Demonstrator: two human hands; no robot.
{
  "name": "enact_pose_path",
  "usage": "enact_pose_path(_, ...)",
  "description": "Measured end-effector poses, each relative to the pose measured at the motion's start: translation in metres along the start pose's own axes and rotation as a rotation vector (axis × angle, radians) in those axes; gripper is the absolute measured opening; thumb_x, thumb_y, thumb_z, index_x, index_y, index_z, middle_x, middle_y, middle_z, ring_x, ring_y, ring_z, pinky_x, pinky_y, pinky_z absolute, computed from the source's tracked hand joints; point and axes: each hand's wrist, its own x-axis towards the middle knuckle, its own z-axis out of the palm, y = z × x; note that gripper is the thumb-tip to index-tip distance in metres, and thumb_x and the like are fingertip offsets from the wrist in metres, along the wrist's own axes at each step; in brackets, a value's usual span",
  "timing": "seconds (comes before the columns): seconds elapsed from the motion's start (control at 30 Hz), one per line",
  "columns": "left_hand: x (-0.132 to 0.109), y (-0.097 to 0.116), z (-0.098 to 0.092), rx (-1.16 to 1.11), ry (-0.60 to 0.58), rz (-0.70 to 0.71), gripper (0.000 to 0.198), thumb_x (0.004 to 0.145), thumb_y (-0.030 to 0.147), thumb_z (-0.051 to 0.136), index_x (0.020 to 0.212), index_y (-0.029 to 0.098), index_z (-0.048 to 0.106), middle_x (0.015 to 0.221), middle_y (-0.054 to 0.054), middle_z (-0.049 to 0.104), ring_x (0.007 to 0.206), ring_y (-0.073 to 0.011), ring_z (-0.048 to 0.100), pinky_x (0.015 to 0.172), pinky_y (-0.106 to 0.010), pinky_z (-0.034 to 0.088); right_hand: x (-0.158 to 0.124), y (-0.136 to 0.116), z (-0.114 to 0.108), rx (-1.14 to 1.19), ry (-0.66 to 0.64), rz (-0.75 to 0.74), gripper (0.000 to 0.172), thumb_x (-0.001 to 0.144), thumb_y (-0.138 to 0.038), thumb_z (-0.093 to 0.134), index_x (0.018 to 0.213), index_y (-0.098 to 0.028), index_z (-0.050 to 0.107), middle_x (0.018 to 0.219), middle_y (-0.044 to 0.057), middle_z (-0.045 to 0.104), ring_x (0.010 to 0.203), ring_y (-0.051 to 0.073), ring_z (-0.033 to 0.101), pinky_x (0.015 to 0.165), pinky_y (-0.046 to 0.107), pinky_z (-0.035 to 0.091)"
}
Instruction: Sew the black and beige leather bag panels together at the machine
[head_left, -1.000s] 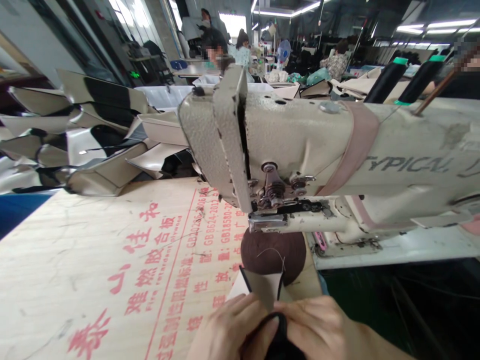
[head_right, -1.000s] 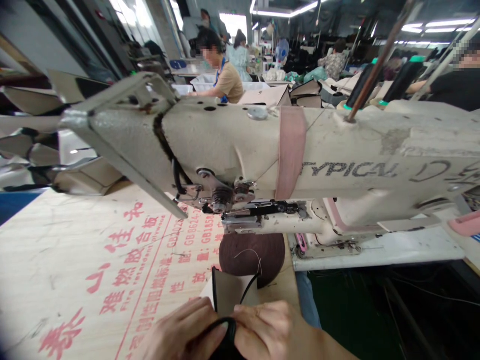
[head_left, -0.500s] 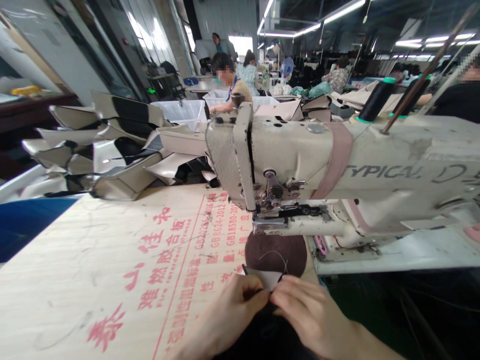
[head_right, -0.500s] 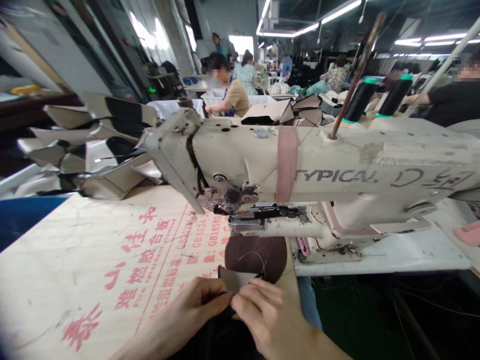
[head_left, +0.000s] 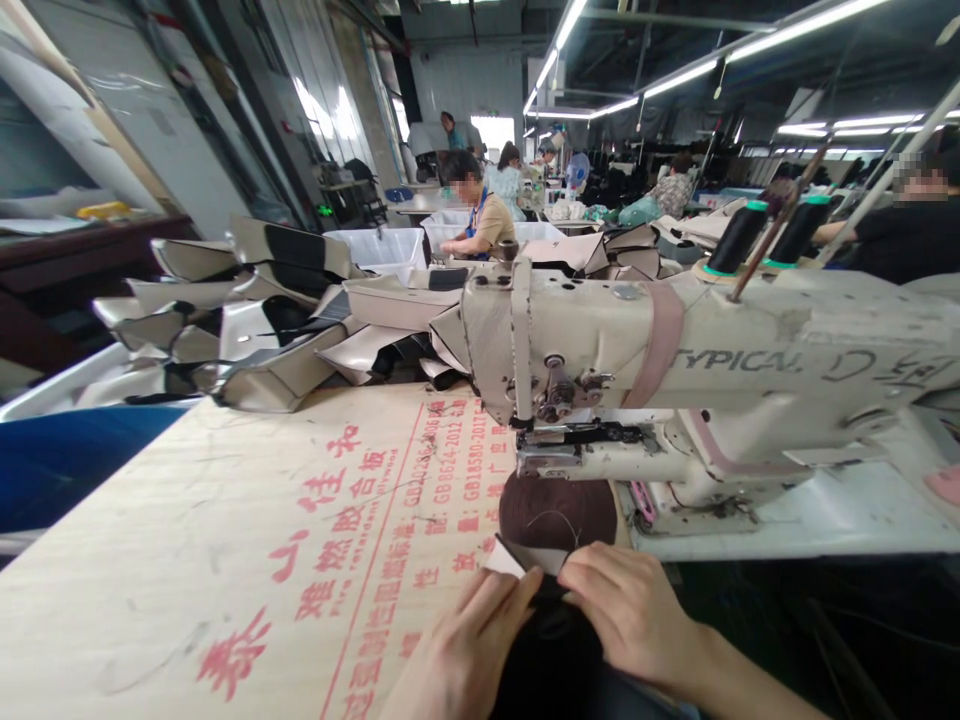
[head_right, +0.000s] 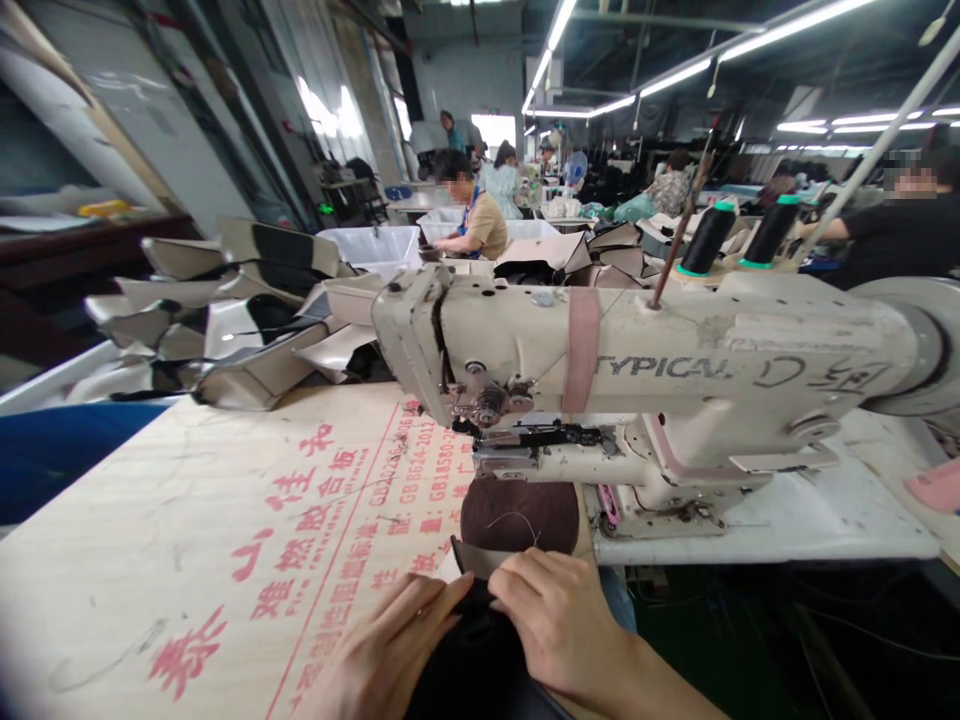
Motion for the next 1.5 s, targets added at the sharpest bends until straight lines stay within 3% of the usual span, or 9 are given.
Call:
enact_pose_path(0.33, 0.023, 0.003, 0.002, -0.086, -0.018, 0.04, 0.053, 0.073, -0.004, 0.033, 0.114, 0.022, 0.053, 0.104, -0.004, 0.06, 0.101, -0.0164, 0.054, 0.092, -0.029, 0.047, 0.006, 0.0, -0.006, 0.003, -0.058, -0.039, 0.026, 0.092, -0.01, 0.033, 0.111, -0.014, 0.05, 0.104, 0.008, 0.053, 0.094, 0.017, 0.048, 0.082, 0.03, 0.042)
enact_pose_path(0.53, 0.035, 0.001, -0.006, -0.264, -0.04, -0.132, 0.024, 0.087, 0.014, 0.04, 0.093, 0.022, 0.062, 0.091, -0.002, 0.062, 0.085, -0.0135, 0.059, 0.079, -0.024, 0.051, 0.009, 0.009, -0.001, 0.094, -0.038, -0.011, 0.019, 0.09, -0.011, 0.036, 0.099, -0.015, 0.053, 0.089, 0.006, 0.057, 0.082, 0.016, 0.051, 0.073, 0.028, 0.044)
enact_pose_path(0.67, 0.021, -0.022, -0.015, -0.375, -0.153, -0.173, 0.028, 0.089, 0.028, 0.043, 0.112, 0.031, 0.059, 0.117, -0.001, 0.058, 0.107, -0.0167, 0.055, 0.093, -0.028, 0.046, 0.008, 0.007, 0.003, 0.044, 0.021, 0.019, 0.021, 0.09, -0.011, 0.036, 0.1, -0.018, 0.053, 0.088, 0.005, 0.06, 0.081, 0.016, 0.055, 0.07, 0.025, 0.042)
enact_pose_path(0.77, 0.006, -0.036, -0.004, -0.475, -0.202, -0.247, 0.037, 0.09, 0.034, 0.039, 0.126, 0.036, 0.048, 0.135, 0.003, 0.047, 0.123, -0.0187, 0.044, 0.104, -0.035, 0.036, 0.007, 0.004, 0.004, 0.028, 0.002, 0.057, 0.024, 0.092, -0.012, 0.032, 0.104, -0.018, 0.052, 0.089, 0.005, 0.061, 0.079, 0.013, 0.058, 0.066, 0.021, 0.042)
enact_pose_path(0.9, 0.006, -0.031, 0.028, -0.515, 0.065, -0.434, 0.034, 0.092, 0.037, 0.033, 0.112, 0.025, 0.058, 0.112, 0.0, 0.064, 0.106, -0.0178, 0.057, 0.095, -0.03, 0.044, 0.005, 0.005, 0.011, 0.044, 0.01, 0.071, 0.026, 0.093, -0.016, 0.031, 0.106, -0.015, 0.053, 0.085, 0.006, 0.062, 0.073, 0.014, 0.06, 0.06, 0.021, 0.041)
enact_pose_path(0.97, 0.013, -0.025, 0.035, -0.439, 0.187, -0.503, 0.034, 0.091, 0.039, 0.033, 0.09, 0.021, 0.061, 0.083, -0.001, 0.068, 0.081, -0.0165, 0.063, 0.074, -0.024, 0.049, 0.006, 0.004, 0.015, 0.124, 0.048, 0.113, 0.028, 0.092, -0.018, 0.032, 0.104, -0.014, 0.056, 0.084, 0.007, 0.062, 0.075, 0.015, 0.06, 0.063, 0.021, 0.042)
enact_pose_path(1.07, 0.029, -0.025, 0.02, -0.282, 0.198, -0.496, 0.036, 0.091, 0.04, 0.032, 0.073, 0.02, 0.055, 0.064, 0.001, 0.061, 0.06, -0.0135, 0.058, 0.059, -0.022, 0.042, 0.014, -0.004, 0.02, 0.342, 0.117, 0.288, 0.029, 0.091, -0.023, 0.035, 0.1, -0.014, 0.062, 0.077, 0.005, 0.062, 0.074, 0.015, 0.06, 0.064, 0.019, 0.043)
enact_pose_path(1.27, 0.083, -0.067, -0.036, 0.1, -0.07, -0.336, 0.037, 0.089, 0.037, 0.033, 0.067, 0.02, 0.058, 0.067, -0.002, 0.064, 0.063, -0.0165, 0.059, 0.057, -0.024, 0.038, 0.061, -0.013, 0.051, 0.784, 0.333, 0.603, 0.037, 0.087, -0.039, 0.044, 0.098, -0.013, 0.068, 0.079, 0.005, 0.065, 0.072, 0.017, 0.058, 0.062, 0.021, 0.044)
enact_pose_path(1.5, 0.146, -0.119, -0.033, 0.153, -0.19, -0.307, 0.022, 0.077, 0.033, 0.049, 0.077, 0.019, 0.067, 0.081, -0.007, 0.069, 0.08, -0.0233, 0.063, 0.069, -0.03, 0.046, 0.099, 0.011, 0.083, 1.01, 0.493, 0.853, 0.042, 0.076, -0.046, 0.054, 0.091, -0.011, 0.071, 0.078, 0.006, 0.066, 0.077, 0.02, 0.057, 0.069, 0.024, 0.044)
